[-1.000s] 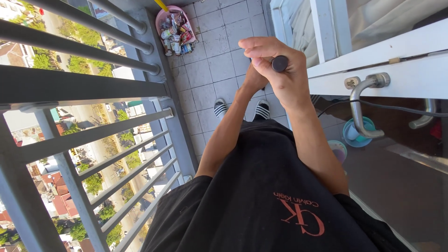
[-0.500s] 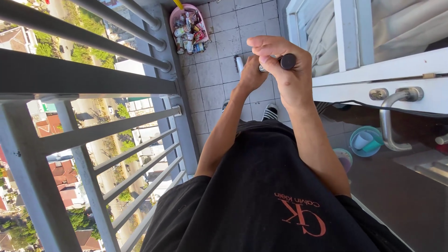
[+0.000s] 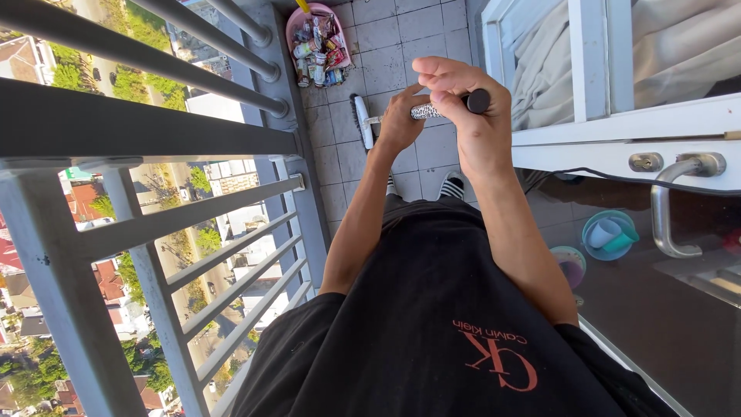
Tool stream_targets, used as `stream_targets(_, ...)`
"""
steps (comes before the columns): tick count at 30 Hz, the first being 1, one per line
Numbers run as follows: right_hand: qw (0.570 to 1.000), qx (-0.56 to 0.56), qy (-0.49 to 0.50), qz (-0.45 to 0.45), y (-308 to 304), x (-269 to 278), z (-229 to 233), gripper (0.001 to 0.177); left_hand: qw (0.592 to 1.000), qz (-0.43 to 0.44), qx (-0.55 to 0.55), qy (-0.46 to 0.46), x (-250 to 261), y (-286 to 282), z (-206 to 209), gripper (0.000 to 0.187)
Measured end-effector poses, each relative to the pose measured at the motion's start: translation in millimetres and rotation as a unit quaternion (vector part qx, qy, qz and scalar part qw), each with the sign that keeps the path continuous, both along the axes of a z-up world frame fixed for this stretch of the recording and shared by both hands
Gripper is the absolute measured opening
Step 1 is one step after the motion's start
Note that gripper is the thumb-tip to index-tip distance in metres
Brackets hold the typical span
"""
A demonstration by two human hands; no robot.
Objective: Repairing a broom handle by applying tape to its end.
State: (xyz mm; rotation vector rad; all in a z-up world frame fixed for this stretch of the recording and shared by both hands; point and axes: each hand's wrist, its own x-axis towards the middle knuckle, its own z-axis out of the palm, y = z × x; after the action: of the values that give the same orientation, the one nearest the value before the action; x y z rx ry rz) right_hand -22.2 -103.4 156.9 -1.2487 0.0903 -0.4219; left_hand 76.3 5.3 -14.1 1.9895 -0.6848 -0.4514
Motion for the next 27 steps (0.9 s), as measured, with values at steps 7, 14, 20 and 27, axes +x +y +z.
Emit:
stream_targets(7, 1.0, -0.001, 0.002, -0.018, -11, -7, 21, 0.022, 0.997, -0.028, 0.008, -0.07, -2, -16, 0, 0.041)
stream_targets(14, 0.999, -0.037, -0.017, -0.034, -33, -16, 38, 0.022, 0.993, -0.073, -0.038, -0.09, -11, -53, 21, 0.032)
stream_targets(20, 0.998, -0.053, -0.004, -0.039, -53, -21, 46, 0.026, 0.995, -0.08, -0.052, -0.043, -19, -88, 33, 0.021)
stream_targets(27, 0.996, -0.084, -0.009, -0.028, -74, -22, 47, 0.031, 0.997, -0.074, 0.001, 0.016, -28, -125, 33, 0.018)
